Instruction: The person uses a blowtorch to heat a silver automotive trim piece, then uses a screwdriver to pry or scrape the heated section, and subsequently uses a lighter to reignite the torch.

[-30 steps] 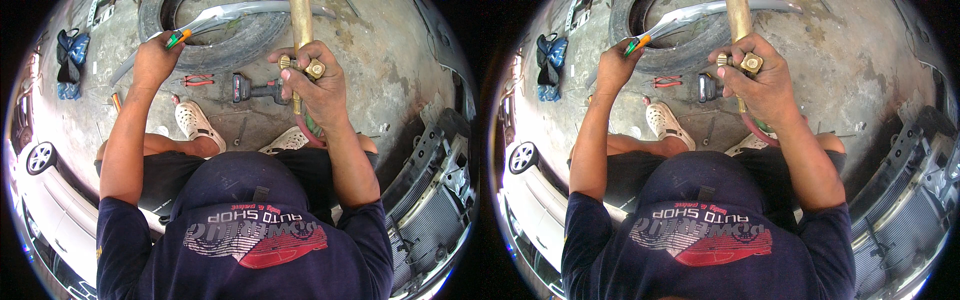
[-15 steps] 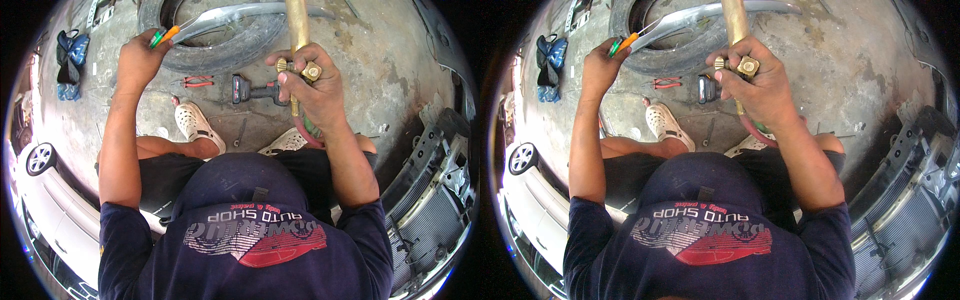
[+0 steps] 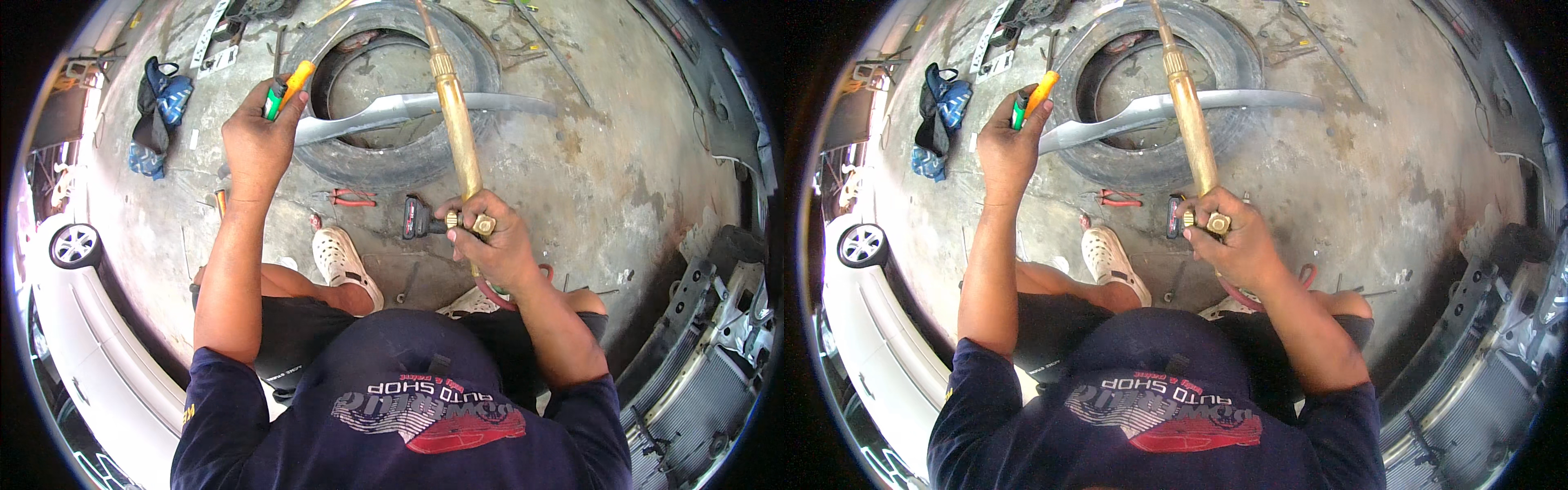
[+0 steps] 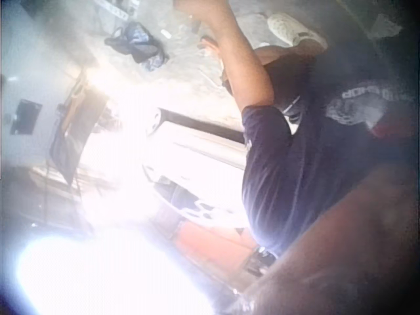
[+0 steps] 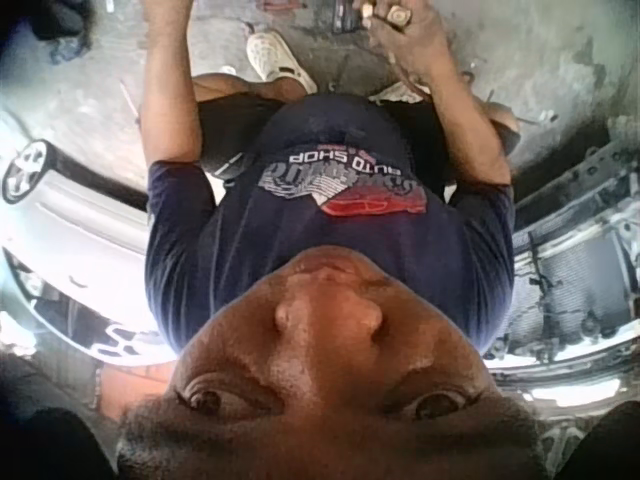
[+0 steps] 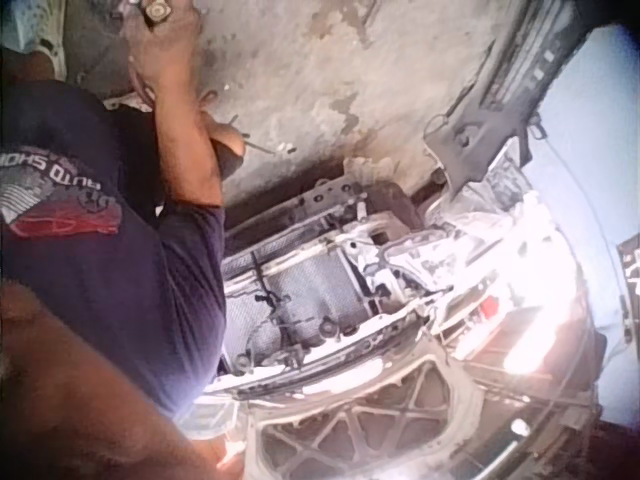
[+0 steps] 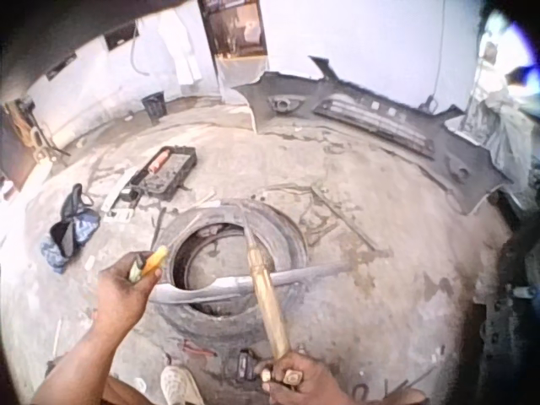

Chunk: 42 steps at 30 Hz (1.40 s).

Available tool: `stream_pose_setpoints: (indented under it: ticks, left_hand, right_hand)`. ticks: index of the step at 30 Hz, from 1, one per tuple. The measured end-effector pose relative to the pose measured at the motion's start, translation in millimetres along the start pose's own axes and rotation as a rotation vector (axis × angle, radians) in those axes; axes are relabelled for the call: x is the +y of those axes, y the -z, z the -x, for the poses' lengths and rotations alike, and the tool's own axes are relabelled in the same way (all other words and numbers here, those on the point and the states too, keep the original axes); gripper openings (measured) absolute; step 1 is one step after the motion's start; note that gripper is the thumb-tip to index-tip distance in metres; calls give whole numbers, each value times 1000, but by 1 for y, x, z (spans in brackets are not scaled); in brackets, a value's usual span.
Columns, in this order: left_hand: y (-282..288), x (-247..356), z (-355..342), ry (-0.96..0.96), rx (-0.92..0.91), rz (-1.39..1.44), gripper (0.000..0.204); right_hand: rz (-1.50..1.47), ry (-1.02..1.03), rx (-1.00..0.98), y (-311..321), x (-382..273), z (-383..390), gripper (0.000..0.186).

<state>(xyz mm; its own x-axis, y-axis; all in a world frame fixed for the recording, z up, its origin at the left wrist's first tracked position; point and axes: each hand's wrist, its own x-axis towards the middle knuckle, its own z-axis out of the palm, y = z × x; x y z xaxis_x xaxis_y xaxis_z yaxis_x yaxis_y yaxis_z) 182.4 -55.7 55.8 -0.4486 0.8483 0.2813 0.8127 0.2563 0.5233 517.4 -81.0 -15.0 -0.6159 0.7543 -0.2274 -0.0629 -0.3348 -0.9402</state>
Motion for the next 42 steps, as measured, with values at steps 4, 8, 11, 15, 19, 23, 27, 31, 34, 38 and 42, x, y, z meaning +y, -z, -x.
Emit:
stream_pose_setpoints:
  ticks: [4,8,11,15,19,23,27,31,34,38,42]
  left_hand:
    - [-1,-2,1,20,7,5,37]
    - [-4,-9,0,-7,38,-38,37]
    - [-2,-6,-1,10,24,-68,37]
    - [0,-8,-1,17,10,-64,37]
    - [-3,-12,0,10,28,-9,36]
    - [-2,-7,1,-14,42,1,35]
    - [0,-7,1,7,19,-29,37]
    - [1,-4,1,18,14,-38,37]
    - [1,-5,1,11,17,-41,37]
    - [0,-8,3,-8,29,-21,37]
    - [-1,-6,2,23,12,-33,38]
  right_hand:
    - [31,-11,-36,-2,-1,1,25]
    - [1,-45,-34,-5,-1,2,25]
    - [6,-57,-26,-7,-1,2,26]
    - [17,-44,-41,-6,4,1,26]
    - [7,-47,-51,-6,3,1,27]
    - [3,-50,-49,-8,0,1,26]
    - [39,-28,-102,-5,3,2,25]
    - [34,-41,-102,-6,2,2,25]
    - [34,-36,-104,-6,4,3,25]
    - [37,-44,-105,-6,4,3,26]
    - [54,-31,-111,-6,3,4,26]
